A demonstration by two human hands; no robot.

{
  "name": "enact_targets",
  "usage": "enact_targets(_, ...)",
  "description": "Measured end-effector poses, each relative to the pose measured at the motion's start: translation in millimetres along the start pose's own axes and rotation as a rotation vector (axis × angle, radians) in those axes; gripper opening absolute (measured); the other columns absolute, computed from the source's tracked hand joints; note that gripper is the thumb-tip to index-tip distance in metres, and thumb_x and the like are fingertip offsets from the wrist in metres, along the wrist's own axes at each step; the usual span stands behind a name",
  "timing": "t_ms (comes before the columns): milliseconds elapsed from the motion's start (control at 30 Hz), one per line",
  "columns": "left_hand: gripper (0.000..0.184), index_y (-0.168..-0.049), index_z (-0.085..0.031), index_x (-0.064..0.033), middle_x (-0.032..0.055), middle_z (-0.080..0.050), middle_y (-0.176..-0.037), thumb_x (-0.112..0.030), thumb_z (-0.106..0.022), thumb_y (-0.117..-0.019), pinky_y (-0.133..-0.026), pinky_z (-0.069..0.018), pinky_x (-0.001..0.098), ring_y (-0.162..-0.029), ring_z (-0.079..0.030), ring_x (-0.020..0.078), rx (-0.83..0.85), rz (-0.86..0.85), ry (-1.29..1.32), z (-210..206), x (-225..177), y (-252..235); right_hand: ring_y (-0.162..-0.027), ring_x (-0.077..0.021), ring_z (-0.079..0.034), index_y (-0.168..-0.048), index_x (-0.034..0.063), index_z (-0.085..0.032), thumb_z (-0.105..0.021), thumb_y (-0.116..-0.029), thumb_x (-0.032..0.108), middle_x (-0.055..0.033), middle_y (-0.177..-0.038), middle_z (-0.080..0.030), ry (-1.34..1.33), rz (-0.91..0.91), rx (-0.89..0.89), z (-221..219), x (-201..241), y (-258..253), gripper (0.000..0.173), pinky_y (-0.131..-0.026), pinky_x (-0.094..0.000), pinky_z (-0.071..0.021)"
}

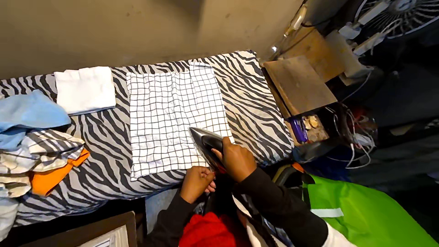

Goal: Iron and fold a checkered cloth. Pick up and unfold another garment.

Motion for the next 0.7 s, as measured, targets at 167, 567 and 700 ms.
enact_targets(167, 0.020, -0.099, -0.072, 0.0008, 0.0042, -0.074, -0.078, -0.016, -0.060, -0.1027, -0.067, -0.0625, 0.0289, -0.066, -0.072, 0.0099, -0.313, -0.209, -0.050, 35.2, 10.9, 42.6, -0.106, -0.0425, -0.071, -0.139, 0.0007, -0.051, -0.044, -0.1088, 0.051, -0.0238, -0.111, -0.071, -0.016, -0.018, -0.025, -18.7, 3.3, 17.7, 0.059, -0.087, -0.0568, -0.0558)
enact_targets(567, 0.026, -0.114, -0.065, 0.0044, 0.0061, -0.067, -0.084, -0.016, -0.069, -0.0977, -0.069, -0.0538, 0.0274, -0.068, -0.062, 0.0077, -0.648, -0.056, 0.042, 159.7, 61.1, 50.9, -0.092, -0.0550, -0.069, -0.120, 0.0000, -0.065, -0.063, -0.1005, 0.028, -0.0311, -0.094, -0.070, 0.228, 0.615, -0.081, -2.5, 10.4, -29.5, 0.034, -0.076, -0.0706, -0.0508)
enact_targets(700, 0.021, -0.104, -0.065, 0.0043, 0.0037, -0.062, -0.076, -0.013, -0.072, -0.0953, -0.057, -0.0494, 0.0223, -0.057, -0.055, 0.0046, -0.763, -0.041, 0.117, 181.8, 81.4, 63.0, -0.091, -0.0551, -0.069, -0.118, -0.0008, -0.065, -0.064, -0.0982, 0.021, -0.0308, -0.093, -0.070, 0.236, 0.600, -0.105, 2.4, 15.2, -38.5, 0.030, -0.075, -0.0704, -0.0510)
Point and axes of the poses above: each hand's wrist, its own y-axis away from the middle knuckle, its own z-axis out of the back of the hand, x = y × z, the point moved 2 cm from there along -y, towards the middle knuckle
